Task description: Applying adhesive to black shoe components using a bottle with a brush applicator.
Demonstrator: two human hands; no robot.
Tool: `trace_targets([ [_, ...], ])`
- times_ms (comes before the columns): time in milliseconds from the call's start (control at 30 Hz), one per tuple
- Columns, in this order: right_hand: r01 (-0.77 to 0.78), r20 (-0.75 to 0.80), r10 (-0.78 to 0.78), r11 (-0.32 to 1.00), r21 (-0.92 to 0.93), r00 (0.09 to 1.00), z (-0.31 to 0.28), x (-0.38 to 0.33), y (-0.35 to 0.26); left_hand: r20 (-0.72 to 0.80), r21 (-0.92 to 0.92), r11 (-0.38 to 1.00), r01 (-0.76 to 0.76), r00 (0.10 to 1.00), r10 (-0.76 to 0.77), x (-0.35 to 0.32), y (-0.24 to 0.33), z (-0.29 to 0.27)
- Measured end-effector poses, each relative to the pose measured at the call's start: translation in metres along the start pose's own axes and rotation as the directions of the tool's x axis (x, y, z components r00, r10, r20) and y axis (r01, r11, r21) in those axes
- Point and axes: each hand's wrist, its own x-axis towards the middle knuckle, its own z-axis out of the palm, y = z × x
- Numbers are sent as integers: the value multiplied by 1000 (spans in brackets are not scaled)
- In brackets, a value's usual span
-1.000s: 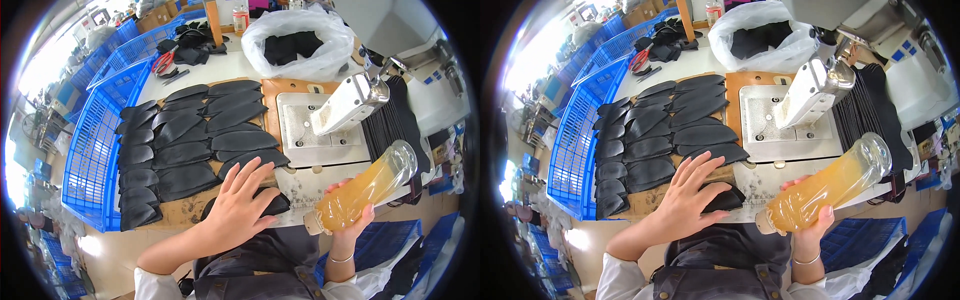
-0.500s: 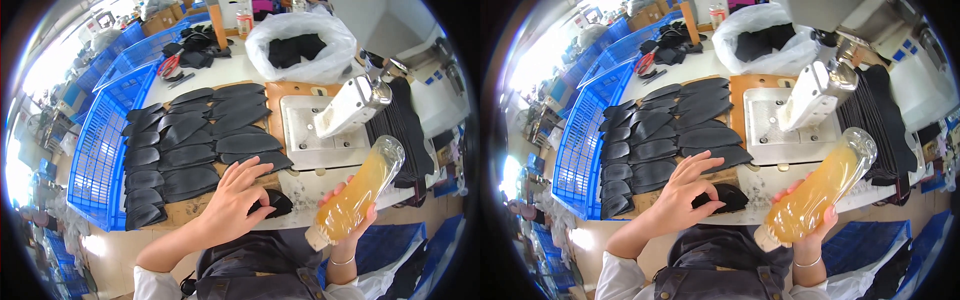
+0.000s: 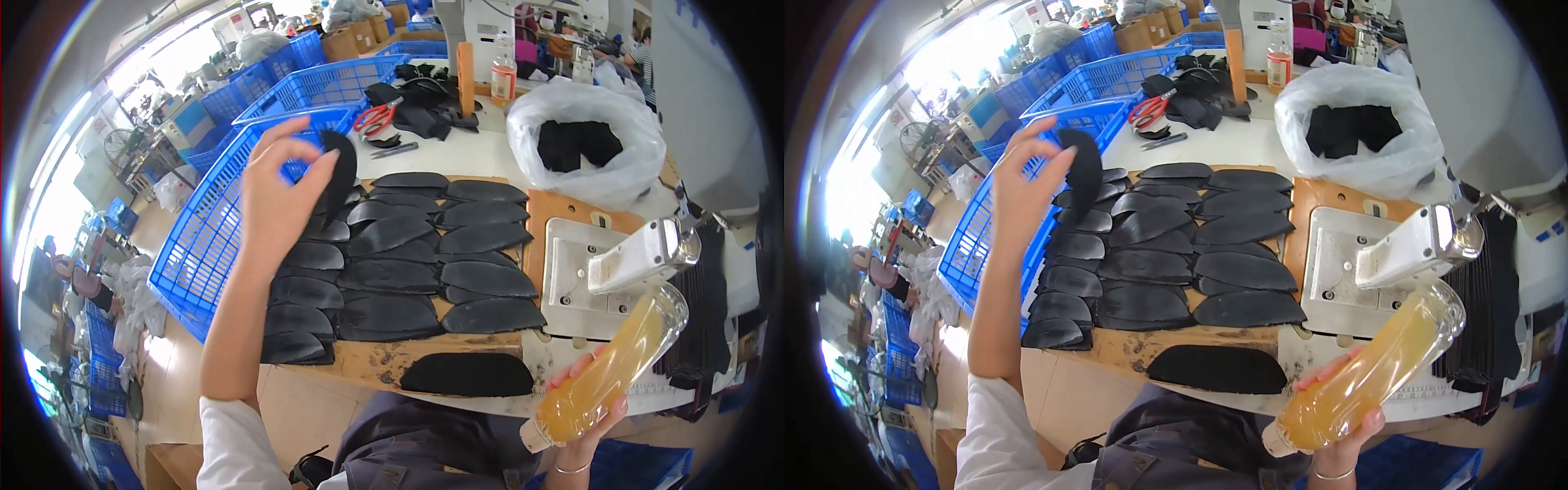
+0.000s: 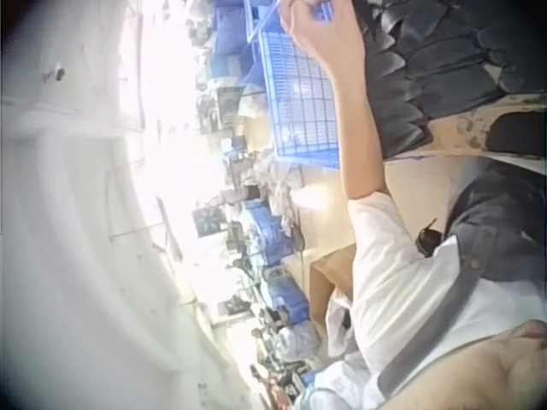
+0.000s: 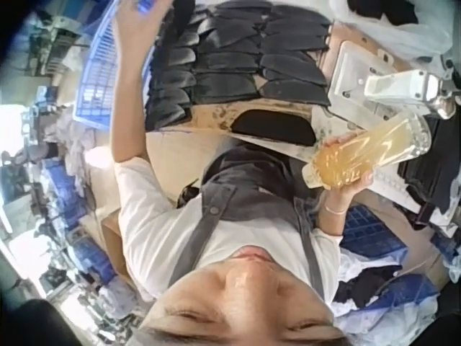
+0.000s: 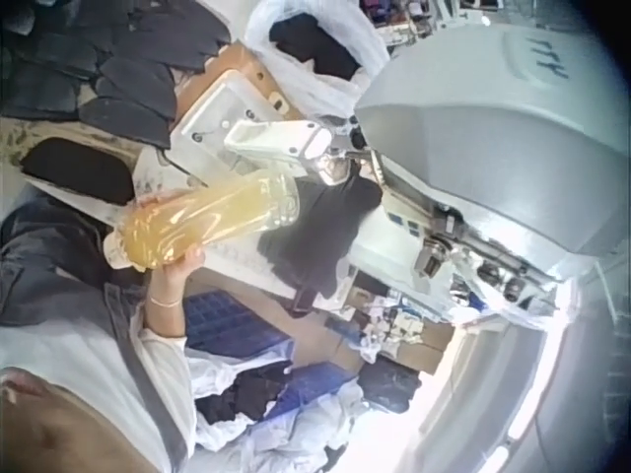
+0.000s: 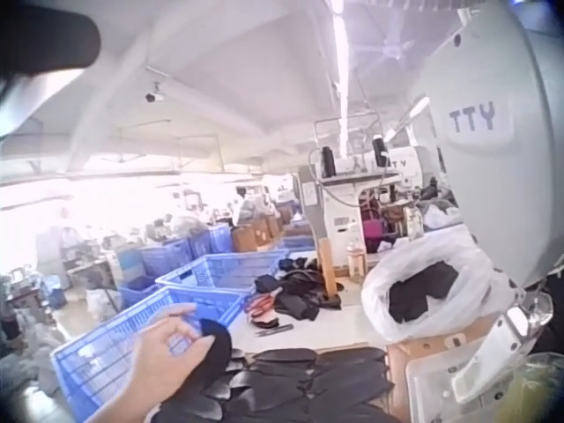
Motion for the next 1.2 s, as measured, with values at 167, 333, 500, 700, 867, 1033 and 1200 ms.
trace_targets([
  [167,47,-11,-48,993,-108,999,9,-4,-4,91,270,940,-208,978,190,13,-40,114],
  [333,72,-54,-83,981,-183,995,-4,-9,-4,564,97,995,-17,825,-41,-9,-57,173],
  [500,82,-58,-96,976,-200,994,-8,-8,-8,684,-44,998,-39,727,58,2,-73,171],
  [700,68,-23,-75,975,-212,997,-2,-14,-4,585,-72,989,-128,798,146,7,-66,137],
  [867,108,-33,-124,948,-301,992,2,-12,-12,508,-216,966,-139,829,233,-17,20,43],
  [1033,371,218,-311,861,-349,925,24,1,3,480,-352,895,-274,768,424,-135,50,-6],
  [1200,475,495,-252,784,-399,831,63,11,25,318,-367,881,-299,850,421,-201,32,5],
])
